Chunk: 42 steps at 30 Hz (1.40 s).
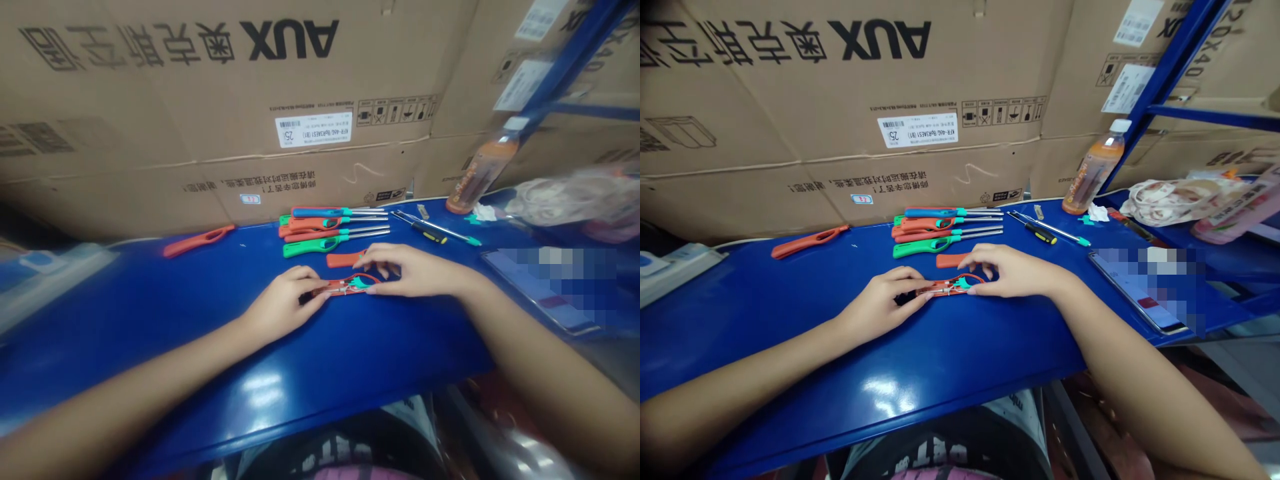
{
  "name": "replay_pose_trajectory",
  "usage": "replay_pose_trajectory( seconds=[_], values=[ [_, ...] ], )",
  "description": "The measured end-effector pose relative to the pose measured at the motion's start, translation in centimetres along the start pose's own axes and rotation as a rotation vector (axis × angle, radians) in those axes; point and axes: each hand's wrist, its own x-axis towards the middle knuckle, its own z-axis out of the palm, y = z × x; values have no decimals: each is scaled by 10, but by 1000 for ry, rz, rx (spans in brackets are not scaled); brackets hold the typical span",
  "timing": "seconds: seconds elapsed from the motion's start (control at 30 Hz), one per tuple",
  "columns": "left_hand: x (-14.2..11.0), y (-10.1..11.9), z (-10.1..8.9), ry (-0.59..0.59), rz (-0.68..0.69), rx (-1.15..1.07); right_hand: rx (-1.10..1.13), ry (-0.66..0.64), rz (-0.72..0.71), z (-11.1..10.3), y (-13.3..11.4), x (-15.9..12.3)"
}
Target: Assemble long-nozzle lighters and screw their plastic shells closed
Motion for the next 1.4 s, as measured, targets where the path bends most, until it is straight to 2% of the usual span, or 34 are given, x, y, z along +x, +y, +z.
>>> replay_pose_trajectory(
  seconds=[0.1,0.37,0.67,0.9,1.07,1.2,1.4],
  values=[
    [2,1,-1,-24,4,21,7,-47,-2,6,-1,1],
    [10,0,-3,-65,-73,-61,-3,-30,3,15,1,5],
    [15,-3,-9,-123,-18,-24,34,5,3,18,3,9],
    [10,-4,-5,-56,-98,-163,76,18,24,20,0,9],
    [7,-2,0,2,-157,-176,82,11,52,20,1,9],
    [8,-2,0,-27,-102,-120,80,8,67,20,2,9],
    [7,-8,1,12,-43,-125,70,9,65,20,2,9]
  ],
)
